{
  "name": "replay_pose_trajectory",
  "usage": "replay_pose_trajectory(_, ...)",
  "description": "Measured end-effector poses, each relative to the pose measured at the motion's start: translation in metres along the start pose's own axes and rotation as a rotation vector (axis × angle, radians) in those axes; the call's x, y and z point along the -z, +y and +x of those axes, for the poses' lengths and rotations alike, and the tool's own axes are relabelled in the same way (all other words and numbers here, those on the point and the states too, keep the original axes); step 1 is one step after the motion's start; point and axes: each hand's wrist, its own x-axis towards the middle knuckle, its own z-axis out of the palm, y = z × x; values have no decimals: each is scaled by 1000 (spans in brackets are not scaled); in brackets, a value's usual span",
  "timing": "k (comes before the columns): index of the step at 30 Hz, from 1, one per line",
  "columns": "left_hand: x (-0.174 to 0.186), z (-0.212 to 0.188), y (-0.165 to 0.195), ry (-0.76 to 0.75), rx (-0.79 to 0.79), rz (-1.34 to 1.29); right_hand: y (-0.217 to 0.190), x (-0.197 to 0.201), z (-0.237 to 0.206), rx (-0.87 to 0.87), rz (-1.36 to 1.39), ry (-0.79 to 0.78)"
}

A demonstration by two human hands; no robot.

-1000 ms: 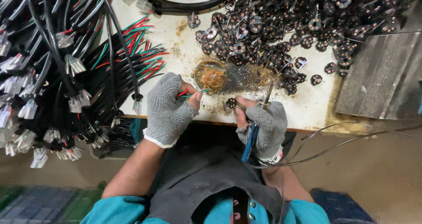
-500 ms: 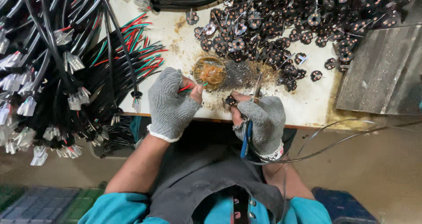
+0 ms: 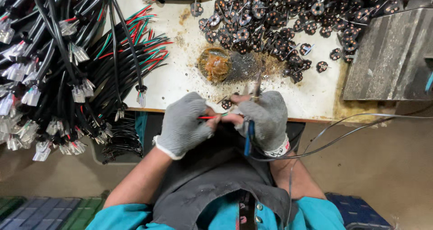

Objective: The person solders wires to small electrical connectors at a workbench. They hold a wire in one hand and a soldering iron in the other, dip the wire tip into flux, apply the hot iron to the connector, and place the finished connector onto a large pile on the bench, repeating the cycle.

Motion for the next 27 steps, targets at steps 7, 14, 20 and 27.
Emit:
replay_pose_trajectory(7,-12,13,-3,-52,49,151,13,15,-30,-72,309,62)
replay_pose_trajectory(14,-8,14,0,-71,21,193,27,2,-38,134,219,144)
replay_pose_trajectory(20,-12,14,5,-5,-12,221,27,4,-36,177,277,159)
replay_pose_trajectory(27,-10,14,4,-17,-14,203,34,-2,-38,230,242,134)
